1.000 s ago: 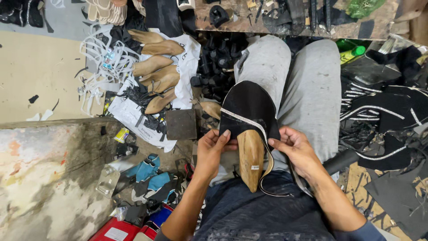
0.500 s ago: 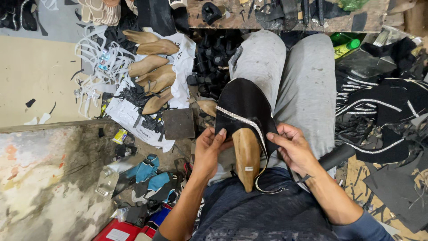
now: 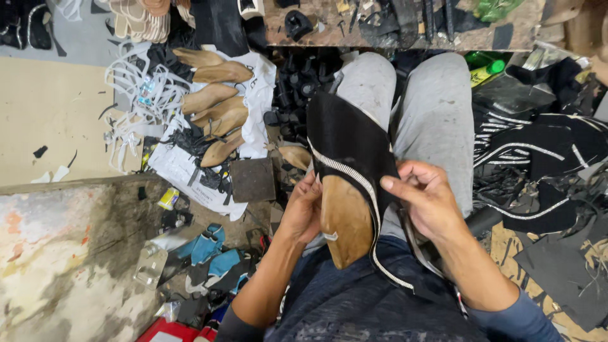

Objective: The person repairs a black high-heeled shoe by inserting a wooden shoe tree, then repeatedly uses a hammer and pliers to secure a decorative trim along the shoe's edge. The person adjusts the shoe and trim multiple times while working in a cluttered workshop.

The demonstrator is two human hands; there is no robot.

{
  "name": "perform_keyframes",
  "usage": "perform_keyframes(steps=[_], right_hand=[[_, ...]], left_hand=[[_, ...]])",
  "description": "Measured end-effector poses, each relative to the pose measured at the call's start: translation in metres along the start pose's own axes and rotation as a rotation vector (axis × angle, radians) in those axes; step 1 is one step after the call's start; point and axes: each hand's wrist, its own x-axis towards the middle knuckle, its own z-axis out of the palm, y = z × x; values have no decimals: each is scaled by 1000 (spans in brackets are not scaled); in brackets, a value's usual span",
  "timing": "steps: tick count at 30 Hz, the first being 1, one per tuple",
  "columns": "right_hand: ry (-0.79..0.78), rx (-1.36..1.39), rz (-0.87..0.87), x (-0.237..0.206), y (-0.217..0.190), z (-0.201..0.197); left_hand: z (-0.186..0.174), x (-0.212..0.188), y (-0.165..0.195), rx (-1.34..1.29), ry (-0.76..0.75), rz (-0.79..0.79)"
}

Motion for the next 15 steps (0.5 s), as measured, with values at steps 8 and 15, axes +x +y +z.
perform_keyframes(steps=[8, 15], right_hand=[[-128, 151, -139, 58, -62, 4], [-80, 222, -49, 57, -72, -1]], left_hand=[[38, 65, 42, 169, -199, 248], [56, 66, 41, 224, -164, 222]])
